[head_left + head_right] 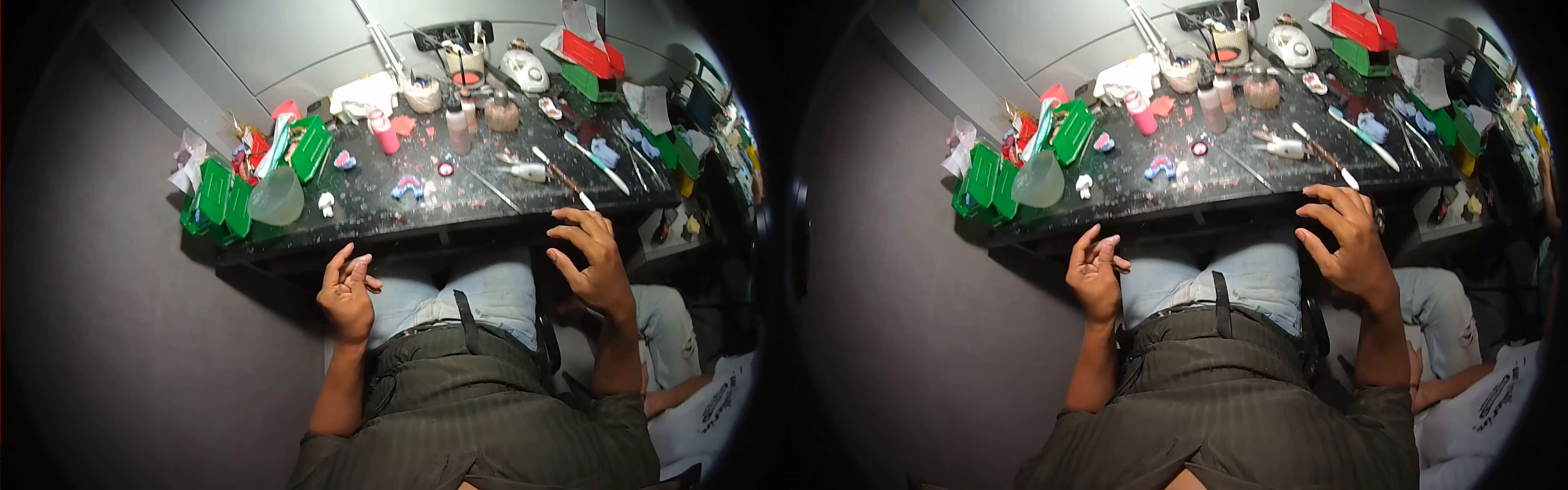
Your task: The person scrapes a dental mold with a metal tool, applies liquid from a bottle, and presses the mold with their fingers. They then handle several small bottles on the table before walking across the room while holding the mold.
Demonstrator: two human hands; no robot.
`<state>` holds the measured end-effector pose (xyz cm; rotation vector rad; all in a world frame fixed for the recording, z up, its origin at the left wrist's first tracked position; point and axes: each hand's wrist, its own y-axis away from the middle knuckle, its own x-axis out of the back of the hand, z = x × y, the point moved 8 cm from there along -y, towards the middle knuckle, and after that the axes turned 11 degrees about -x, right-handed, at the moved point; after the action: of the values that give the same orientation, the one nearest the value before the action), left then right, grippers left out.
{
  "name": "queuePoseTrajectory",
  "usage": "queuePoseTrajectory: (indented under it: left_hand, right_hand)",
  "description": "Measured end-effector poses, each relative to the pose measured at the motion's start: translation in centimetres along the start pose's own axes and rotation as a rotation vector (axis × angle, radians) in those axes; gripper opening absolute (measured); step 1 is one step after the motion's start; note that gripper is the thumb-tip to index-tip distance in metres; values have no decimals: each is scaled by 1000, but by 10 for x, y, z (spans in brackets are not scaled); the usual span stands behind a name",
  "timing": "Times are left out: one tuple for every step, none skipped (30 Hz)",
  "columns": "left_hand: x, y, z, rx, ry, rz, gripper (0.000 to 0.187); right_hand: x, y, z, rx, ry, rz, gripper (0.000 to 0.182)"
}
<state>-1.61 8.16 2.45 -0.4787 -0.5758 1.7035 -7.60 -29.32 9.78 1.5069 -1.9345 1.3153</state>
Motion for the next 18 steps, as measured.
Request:
queuePoseTrajectory:
  left_hand:
    - [6, 7, 6, -43, -10, 9, 29]
    - [11, 16, 12, -82, -18, 17, 29]
    - [17, 24, 14, -107, -44, 2, 29]
    - [20, 34, 17, -77, -34, -7, 27]
    - [22, 43, 18, -34, -14, -31, 26]
    - [24, 51, 17, 6, 8, -51, 24]
    - [28, 58, 15, 9, -33, -101, 21]
    - [33, 65, 9, 12, -32, -126, 18]
    - [37, 69, 4, 29, -46, -151, 17]
    - [39, 72, -2, 37, -55, -174, 17]
    - [43, 73, -11, 85, -145, -228, 16]
    - [44, 71, -17, 93, -134, -223, 16]
    - [41, 66, -19, 28, -73, -238, 16]
    - [40, 62, -19, -37, -15, -253, 17]
    - [40, 57, -21, -14, -8, -279, 19]
    - [39, 52, -24, -7, -3, -274, 19]
    - [36, 48, -27, -4, 14, -272, 19]
    - [35, 45, -32, 4, 30, -269, 19]
  right_hand:
    - [-4, 11, -7, 7, -15, -10, 25]
    - [-7, 23, -14, 12, -28, -22, 24]
    - [-10, 35, -20, 0, -44, -43, 23]
    - [-14, 48, -26, -27, -68, -61, 23]
    - [-17, 60, -33, -43, -75, -83, 22]
    - [-21, 72, -38, -55, -80, -102, 22]
    - [-24, 84, -44, -53, -71, -109, 22]
    - [-27, 95, -48, -63, -71, -124, 22]
    - [-31, 105, -50, -82, -67, -141, 22]
    - [-34, 113, -51, -95, -57, -152, 21]
    - [-35, 118, -53, -97, -44, -162, 21]
    - [-35, 121, -54, -106, -23, -177, 21]
    - [-35, 121, -54, -113, -3, -188, 21]
    - [-33, 118, -52, -112, 6, -192, 21]
    - [-30, 112, -46, -119, 18, -194, 21]
    - [-29, 106, -42, -130, 28, -199, 21]
    - [-27, 98, -39, -124, 44, -181, 20]
    - [-30, 92, -36, -132, 49, -199, 20]
